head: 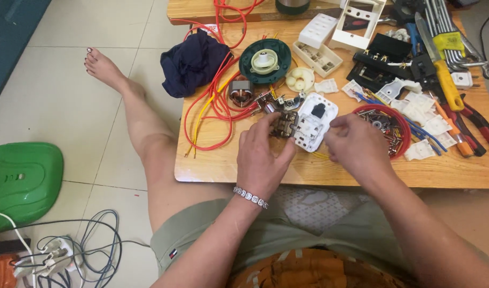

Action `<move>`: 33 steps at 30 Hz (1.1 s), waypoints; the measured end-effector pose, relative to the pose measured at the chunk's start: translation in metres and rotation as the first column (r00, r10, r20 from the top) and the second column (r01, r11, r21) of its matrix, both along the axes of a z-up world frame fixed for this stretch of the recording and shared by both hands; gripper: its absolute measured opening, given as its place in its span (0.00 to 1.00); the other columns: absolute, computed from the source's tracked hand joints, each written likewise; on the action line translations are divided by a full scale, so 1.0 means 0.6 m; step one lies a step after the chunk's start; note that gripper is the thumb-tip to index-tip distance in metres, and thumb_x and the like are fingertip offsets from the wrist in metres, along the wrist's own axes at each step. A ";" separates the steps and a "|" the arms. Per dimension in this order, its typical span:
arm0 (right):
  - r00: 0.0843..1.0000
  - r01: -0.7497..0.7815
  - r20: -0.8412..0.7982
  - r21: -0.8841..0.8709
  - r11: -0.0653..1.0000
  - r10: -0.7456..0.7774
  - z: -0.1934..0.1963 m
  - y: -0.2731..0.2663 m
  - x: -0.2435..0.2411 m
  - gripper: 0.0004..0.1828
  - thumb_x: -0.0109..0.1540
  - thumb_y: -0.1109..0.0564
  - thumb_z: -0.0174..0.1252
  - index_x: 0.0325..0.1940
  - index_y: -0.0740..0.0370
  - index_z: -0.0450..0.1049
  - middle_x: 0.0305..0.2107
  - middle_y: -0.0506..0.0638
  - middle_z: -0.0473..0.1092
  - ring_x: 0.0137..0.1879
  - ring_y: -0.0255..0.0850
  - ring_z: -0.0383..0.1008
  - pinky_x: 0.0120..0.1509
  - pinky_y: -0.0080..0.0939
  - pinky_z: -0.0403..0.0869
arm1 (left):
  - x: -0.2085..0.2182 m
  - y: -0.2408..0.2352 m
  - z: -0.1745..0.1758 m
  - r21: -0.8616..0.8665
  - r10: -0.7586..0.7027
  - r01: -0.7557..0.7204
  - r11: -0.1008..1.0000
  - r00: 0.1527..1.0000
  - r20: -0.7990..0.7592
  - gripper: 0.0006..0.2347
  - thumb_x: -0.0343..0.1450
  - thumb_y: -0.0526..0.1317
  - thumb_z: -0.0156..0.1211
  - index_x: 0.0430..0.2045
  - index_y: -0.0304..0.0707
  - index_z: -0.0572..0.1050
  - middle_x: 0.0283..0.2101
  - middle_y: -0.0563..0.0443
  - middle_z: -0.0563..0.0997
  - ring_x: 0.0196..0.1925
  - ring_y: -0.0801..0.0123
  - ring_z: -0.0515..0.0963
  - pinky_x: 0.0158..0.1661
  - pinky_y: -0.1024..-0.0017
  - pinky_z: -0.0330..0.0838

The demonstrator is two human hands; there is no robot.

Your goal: The person sits on the floor and assembles a white electrical switch plate. They pick up small metal components from a red bowl and insert them into the switch plate, using a screwdriver to tighten the screws. The person handles various electrical parts and tools on a wooden table.

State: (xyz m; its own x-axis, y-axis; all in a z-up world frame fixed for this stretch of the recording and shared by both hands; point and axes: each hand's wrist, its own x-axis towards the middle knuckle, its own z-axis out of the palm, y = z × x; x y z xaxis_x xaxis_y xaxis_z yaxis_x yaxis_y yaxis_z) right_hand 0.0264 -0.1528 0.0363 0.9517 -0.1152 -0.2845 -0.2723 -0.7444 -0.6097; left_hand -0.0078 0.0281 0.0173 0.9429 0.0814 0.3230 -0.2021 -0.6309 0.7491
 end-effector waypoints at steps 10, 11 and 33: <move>0.977 -0.123 0.139 -0.247 0.961 0.160 -0.012 -0.016 -0.040 0.23 0.57 0.52 0.54 0.55 0.59 0.69 0.36 0.58 0.75 0.49 0.58 0.74 0.52 0.61 0.70 | -0.005 -0.002 -0.012 -0.071 -0.011 0.010 0.997 1.000 -0.016 0.23 0.61 0.42 0.62 0.51 0.45 0.68 0.47 0.45 0.76 0.49 0.55 0.75 0.51 0.64 0.66; 0.980 -0.103 0.133 -0.291 0.951 0.147 -0.018 -0.023 -0.039 0.23 0.57 0.51 0.54 0.56 0.57 0.69 0.36 0.57 0.75 0.49 0.57 0.74 0.52 0.60 0.71 | -0.007 -0.002 -0.012 -0.084 -0.005 0.003 0.996 1.000 -0.023 0.23 0.61 0.42 0.62 0.51 0.45 0.68 0.47 0.45 0.76 0.49 0.54 0.75 0.51 0.64 0.66; 0.918 -0.150 0.288 -0.382 0.912 0.272 0.006 -0.008 -0.001 0.24 0.56 0.58 0.57 0.55 0.72 0.70 0.31 0.60 0.74 0.34 0.53 0.75 0.39 0.51 0.71 | -0.004 0.007 -0.007 -0.120 -0.006 0.009 0.993 1.000 0.026 0.21 0.62 0.36 0.59 0.49 0.35 0.66 0.46 0.45 0.75 0.45 0.61 0.77 0.47 0.70 0.70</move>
